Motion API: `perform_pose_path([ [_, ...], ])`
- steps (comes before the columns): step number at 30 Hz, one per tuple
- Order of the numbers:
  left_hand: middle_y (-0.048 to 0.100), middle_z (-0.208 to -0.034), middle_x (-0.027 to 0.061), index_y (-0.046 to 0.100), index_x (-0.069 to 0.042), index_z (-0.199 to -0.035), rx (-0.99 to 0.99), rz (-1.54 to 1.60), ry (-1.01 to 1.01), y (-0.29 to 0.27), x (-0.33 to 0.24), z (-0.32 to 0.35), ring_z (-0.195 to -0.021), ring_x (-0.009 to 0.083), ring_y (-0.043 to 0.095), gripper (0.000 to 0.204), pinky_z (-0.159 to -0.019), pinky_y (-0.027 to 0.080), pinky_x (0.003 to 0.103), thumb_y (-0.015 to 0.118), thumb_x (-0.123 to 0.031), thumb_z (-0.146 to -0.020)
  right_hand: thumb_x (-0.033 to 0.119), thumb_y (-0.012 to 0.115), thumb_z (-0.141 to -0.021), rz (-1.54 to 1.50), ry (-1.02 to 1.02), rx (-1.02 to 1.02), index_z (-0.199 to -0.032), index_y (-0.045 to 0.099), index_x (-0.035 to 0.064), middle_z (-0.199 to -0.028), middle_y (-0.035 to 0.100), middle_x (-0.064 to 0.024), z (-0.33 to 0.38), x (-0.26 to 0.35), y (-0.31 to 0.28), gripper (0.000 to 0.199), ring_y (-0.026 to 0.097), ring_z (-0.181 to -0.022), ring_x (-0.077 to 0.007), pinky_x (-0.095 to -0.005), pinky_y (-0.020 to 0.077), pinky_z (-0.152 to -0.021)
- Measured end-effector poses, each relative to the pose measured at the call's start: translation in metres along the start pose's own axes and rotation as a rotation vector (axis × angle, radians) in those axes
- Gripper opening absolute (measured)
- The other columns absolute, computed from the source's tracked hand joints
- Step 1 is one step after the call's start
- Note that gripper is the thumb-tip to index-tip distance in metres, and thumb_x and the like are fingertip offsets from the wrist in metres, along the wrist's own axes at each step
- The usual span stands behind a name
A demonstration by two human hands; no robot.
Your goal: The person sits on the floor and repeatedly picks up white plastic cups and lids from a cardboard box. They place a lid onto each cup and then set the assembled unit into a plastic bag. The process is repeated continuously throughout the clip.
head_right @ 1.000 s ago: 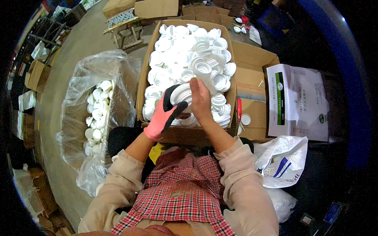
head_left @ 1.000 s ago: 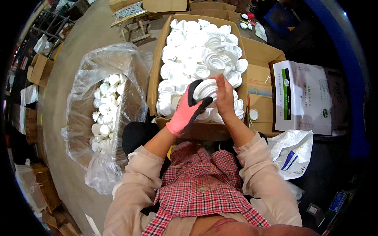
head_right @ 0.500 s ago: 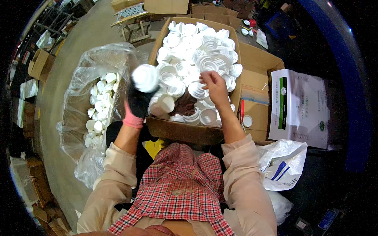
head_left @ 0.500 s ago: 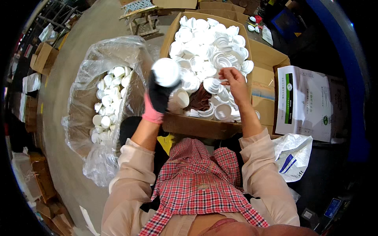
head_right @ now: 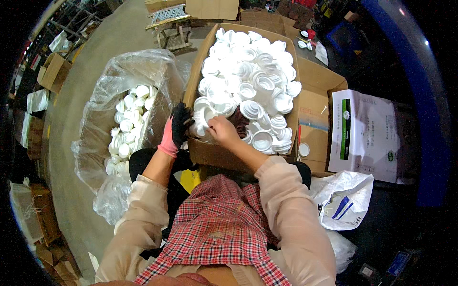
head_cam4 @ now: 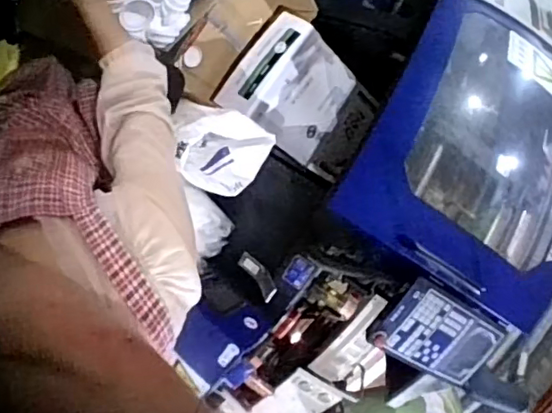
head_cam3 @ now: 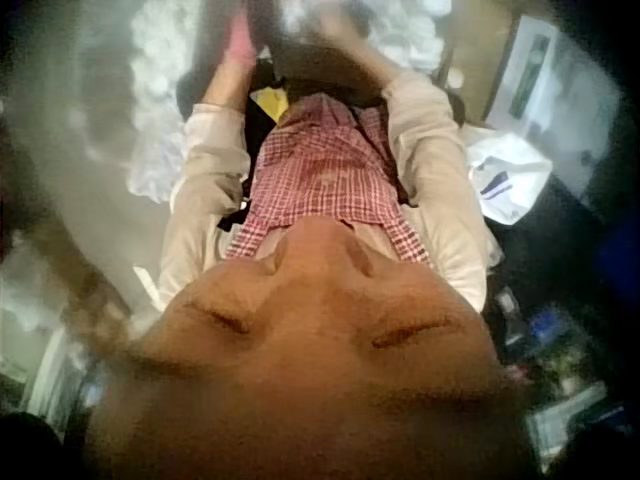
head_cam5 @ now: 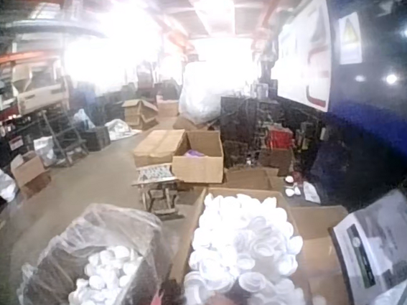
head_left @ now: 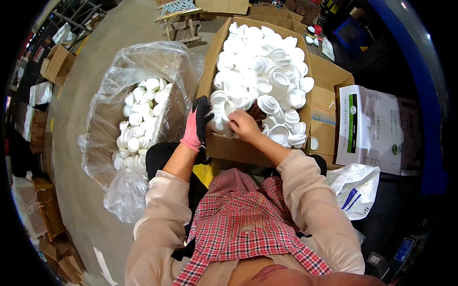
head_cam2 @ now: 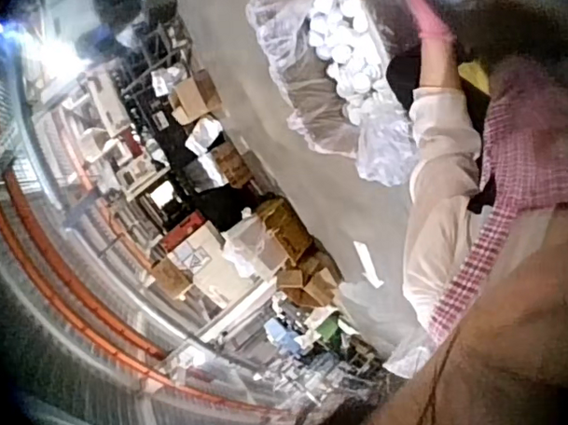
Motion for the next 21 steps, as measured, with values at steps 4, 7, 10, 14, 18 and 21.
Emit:
perform_pose_path([
  [4, 0.056, -0.12, 0.0088, 0.04, -0.004, -0.133, 0.384, -0.482, 0.275, 0.011, -0.008, 0.01, -0.108, 0.0198, 0.056, 0.074, -0.096, 0.045, 0.034, 0.082, -0.024, -0.076, 0.014, 0.068, -0.081, -0.16, -0.178, -0.07, -0.102, 0.063, 0.0034, -0.099, 0.061, -0.0146, -0.009, 0.046, -0.052, 0.025, 0.056, -0.095, -0.0348, -0.0422, 0.0457, -0.085],
  [7, 0.055, -0.125, 0.0118, 0.041, -0.002, -0.132, 0.415, 0.063, -0.056, 0.027, -0.007, -0.003, -0.112, 0.0212, 0.056, 0.077, -0.097, 0.045, 0.036, 0.083, -0.021, -0.071, 0.018, 0.069, -0.082, -0.128, 0.017, -0.346, -0.116, 0.061, 0.0035, -0.112, 0.061, -0.018, -0.012, 0.034, -0.082, 0.037, 0.056, -0.106, -0.0355, -0.0442, 0.0428, -0.093],
  [10, 0.054, -0.131, 0.0142, 0.042, -0.002, -0.134, 0.645, 0.611, -0.386, 0.072, -0.057, 0.015, -0.116, 0.0245, 0.055, 0.065, -0.1, 0.045, 0.038, 0.069, -0.035, -0.085, 0.026, 0.072, -0.081, 0.491, 0.259, -0.35, -0.129, 0.052, 0.0027, -0.12, 0.056, -0.026, 0.012, -0.064, -0.095, 0.057, 0.054, -0.109, -0.0408, -0.0471, 0.0406, -0.098],
  [14, 0.029, -0.15, 0.0272, 0.03, -0.008, -0.146, 0.6, 1.012, -0.541, 0.066, -0.034, -0.003, -0.133, 0.0557, 0.029, 0.077, -0.101, 0.035, 0.068, 0.034, -0.064, -0.094, 0.028, 0.075, -0.077, 0.228, 0.385, 0.083, -0.133, 0.05, 0.0101, -0.122, 0.054, -0.0272, 0.021, -0.136, -0.07, 0.064, 0.053, -0.112, -0.0432, -0.0468, 0.0424, -0.097],
  [18, 0.031, -0.149, 0.0267, 0.03, -0.007, -0.145, 0.62, -0.056, -0.006, 0.06, -0.018, -0.01, -0.133, 0.0539, 0.031, 0.074, -0.104, 0.033, 0.065, 0.029, -0.062, -0.096, 0.025, 0.075, -0.076, 0.108, 0.404, 0.008, -0.134, 0.05, 0.0113, -0.124, 0.052, -0.0228, 0.016, -0.114, -0.081, 0.065, 0.056, -0.107, -0.038, -0.0442, 0.044, -0.095],
  [21, 0.033, -0.148, 0.0266, 0.03, -0.005, -0.145, 0.561, -0.13, 0.035, 0.069, -0.027, -0.007, -0.133, 0.0525, 0.033, 0.073, -0.106, 0.033, 0.062, 0.025, -0.061, -0.097, 0.022, 0.075, -0.076, -0.482, 0.429, -0.232, -0.135, 0.049, 0.012, -0.123, 0.049, -0.0138, 0.007, -0.055, -0.119, 0.065, 0.055, -0.104, -0.0281, -0.0404, 0.0441, -0.094],
])
Point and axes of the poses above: each hand's wrist, its own z-axis away from the middle knuckle, its own y-axis out of the palm, x = y × z, the point moved 2 cm from there along -z, towards the middle knuckle
